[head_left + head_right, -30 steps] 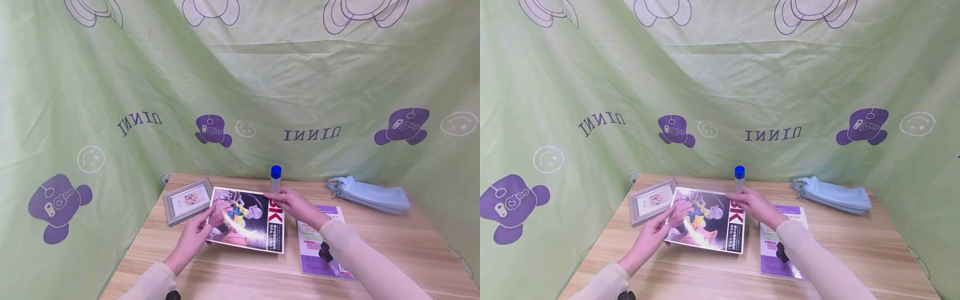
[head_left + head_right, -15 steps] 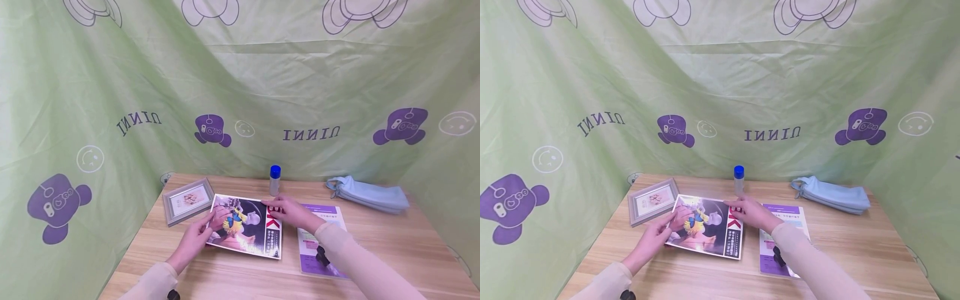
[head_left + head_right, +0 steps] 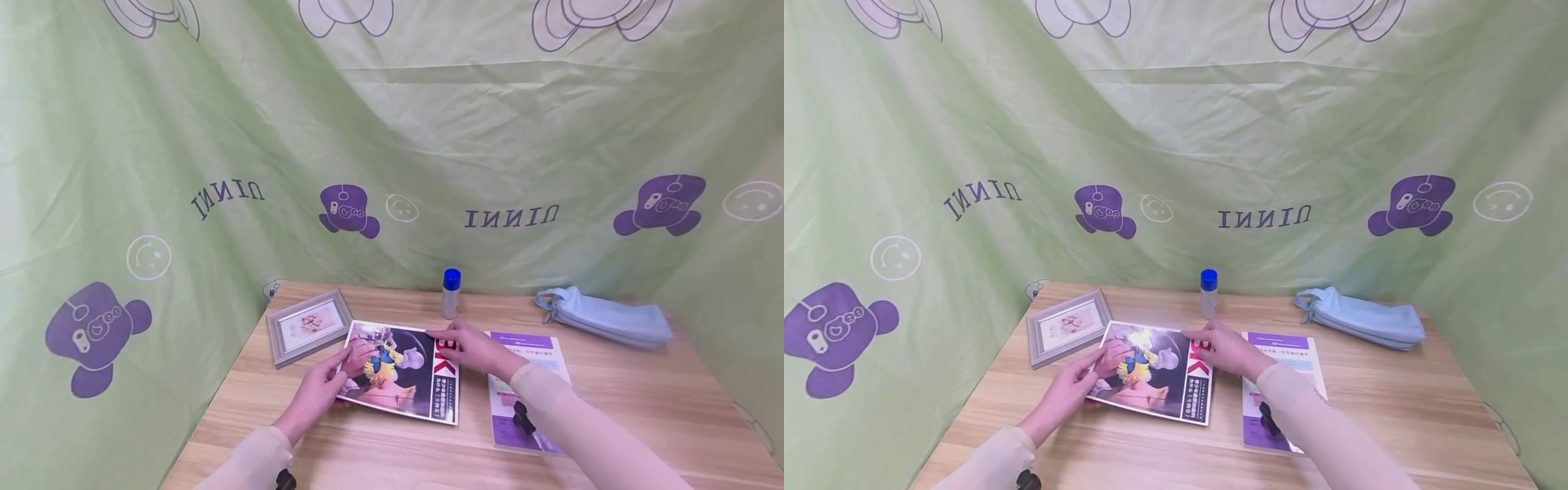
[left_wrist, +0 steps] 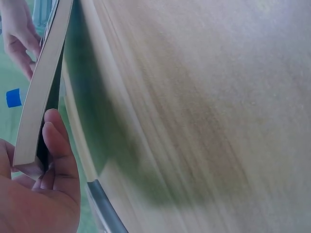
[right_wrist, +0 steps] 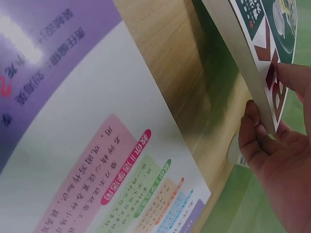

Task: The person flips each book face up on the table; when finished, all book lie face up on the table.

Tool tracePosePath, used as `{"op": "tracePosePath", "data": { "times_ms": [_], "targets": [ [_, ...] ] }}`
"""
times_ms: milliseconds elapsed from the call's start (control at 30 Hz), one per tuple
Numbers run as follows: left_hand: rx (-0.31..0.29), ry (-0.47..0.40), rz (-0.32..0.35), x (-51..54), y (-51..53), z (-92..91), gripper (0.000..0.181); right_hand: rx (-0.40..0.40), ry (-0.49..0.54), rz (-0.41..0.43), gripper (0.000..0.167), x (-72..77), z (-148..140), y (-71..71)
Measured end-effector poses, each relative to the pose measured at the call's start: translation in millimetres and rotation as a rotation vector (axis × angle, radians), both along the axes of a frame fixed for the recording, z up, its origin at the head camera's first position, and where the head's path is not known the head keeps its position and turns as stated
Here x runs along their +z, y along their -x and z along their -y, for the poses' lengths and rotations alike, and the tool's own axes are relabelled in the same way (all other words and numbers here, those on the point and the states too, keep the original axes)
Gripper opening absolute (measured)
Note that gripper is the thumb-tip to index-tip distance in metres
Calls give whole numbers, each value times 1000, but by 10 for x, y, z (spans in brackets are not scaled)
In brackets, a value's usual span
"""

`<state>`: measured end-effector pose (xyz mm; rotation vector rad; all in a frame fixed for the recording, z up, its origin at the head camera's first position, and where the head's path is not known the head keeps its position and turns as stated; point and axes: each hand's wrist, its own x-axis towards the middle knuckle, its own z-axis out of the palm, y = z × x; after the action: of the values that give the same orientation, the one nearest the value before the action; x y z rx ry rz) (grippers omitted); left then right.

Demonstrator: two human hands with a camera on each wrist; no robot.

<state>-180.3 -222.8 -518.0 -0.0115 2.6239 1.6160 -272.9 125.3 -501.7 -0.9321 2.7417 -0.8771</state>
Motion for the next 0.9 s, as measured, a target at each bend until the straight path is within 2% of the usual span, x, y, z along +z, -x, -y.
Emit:
{"op": "tracePosePath", "data": {
  "times_ms": [133,400,700,900],
  "targets": [
    [-23,-31,35,-45,14,6,59,-13,4,17,49,-34,10,-6],
    [-81,2,85,-164,-4,39,57,4,-52,29,52,-142,66,7],
    [-98,-5,83,-201,-44,61,56,-5,-96,65,52,-138,117,-45],
    [-105,68,70,-212,-54,85,57,12,-109,49,54,-135,131,-51]
  ]
}}
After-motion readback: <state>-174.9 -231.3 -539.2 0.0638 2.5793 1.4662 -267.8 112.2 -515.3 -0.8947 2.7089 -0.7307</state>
